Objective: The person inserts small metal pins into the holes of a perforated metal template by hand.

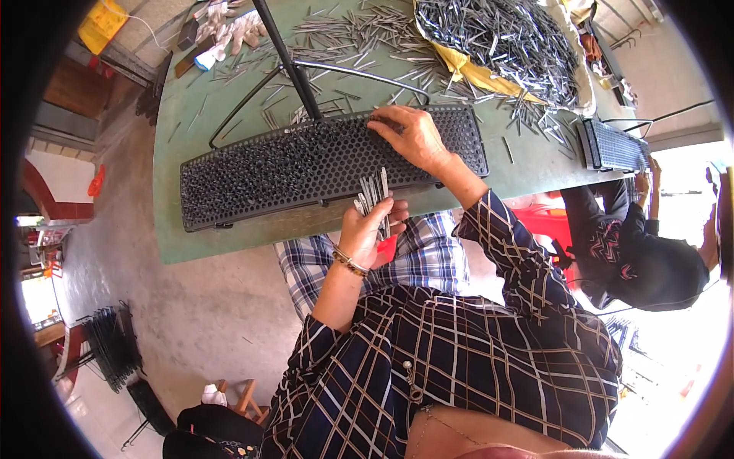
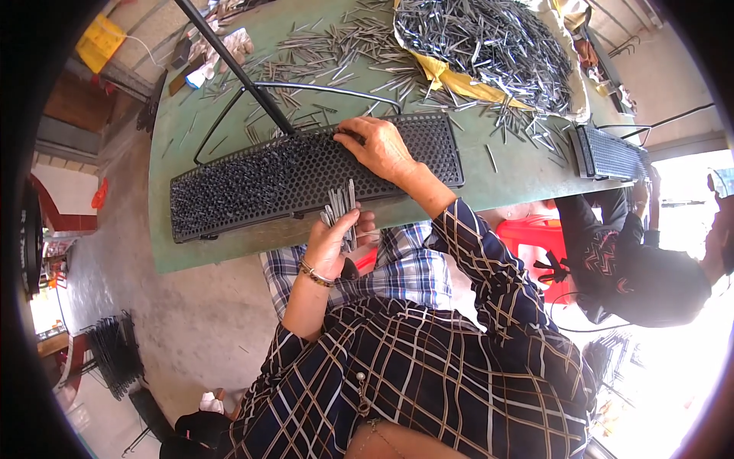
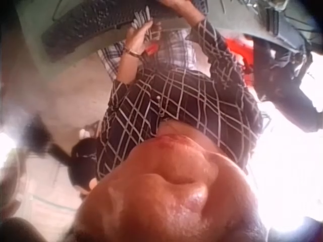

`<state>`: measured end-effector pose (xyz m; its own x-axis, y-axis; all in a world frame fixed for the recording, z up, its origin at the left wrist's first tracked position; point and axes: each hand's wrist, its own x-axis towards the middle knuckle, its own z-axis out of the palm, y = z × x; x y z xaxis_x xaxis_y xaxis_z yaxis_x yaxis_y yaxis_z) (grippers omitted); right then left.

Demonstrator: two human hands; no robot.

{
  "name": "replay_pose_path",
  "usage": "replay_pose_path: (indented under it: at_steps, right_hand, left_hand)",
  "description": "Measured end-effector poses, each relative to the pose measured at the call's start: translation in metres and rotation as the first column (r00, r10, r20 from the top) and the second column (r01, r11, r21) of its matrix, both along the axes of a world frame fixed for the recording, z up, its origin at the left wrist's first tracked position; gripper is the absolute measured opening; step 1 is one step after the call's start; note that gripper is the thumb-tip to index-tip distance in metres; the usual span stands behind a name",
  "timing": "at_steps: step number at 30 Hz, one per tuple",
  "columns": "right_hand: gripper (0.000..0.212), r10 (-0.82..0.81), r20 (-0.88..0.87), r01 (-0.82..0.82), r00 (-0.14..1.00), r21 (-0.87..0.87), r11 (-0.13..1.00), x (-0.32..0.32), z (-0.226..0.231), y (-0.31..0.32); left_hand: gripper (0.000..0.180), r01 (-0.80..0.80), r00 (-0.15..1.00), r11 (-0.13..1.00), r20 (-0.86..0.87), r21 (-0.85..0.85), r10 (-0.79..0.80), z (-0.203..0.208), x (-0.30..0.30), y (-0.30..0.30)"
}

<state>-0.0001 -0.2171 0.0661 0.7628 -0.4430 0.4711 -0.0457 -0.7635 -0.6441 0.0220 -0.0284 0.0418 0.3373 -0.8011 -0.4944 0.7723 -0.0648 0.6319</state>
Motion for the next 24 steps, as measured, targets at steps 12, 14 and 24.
replay_pose_path:
  at_steps: [12, 14, 24]
  right_hand:
    - [0.018, 0.127, -0.002, -0.126, 0.992, -0.154, 0.98, -0.0019, -0.0054, 0.0021]
    - [0.018, 0.115, 0.007, -0.112, 0.993, -0.153, 0.982, -0.0022, -0.0067, 0.0041]
    - [0.018, 0.088, -0.037, -0.095, 0.995, -0.302, 0.949, 0.0041, -0.006, -0.0002]
  left_hand:
    - [0.021, -0.007, 1.0, 1.0, 0.004, -0.006, 0.007, 0.0022, -0.0016, 0.0012]
    - [0.021, -0.013, 1.0, 1.0, -0.005, -0.01, 0.013, 0.001, -0.0027, 0.0015]
    - [0.021, -0.054, 0.998, 0.998, -0.04, 0.019, 0.054, 0.0033, -0.0043, 0.0001]
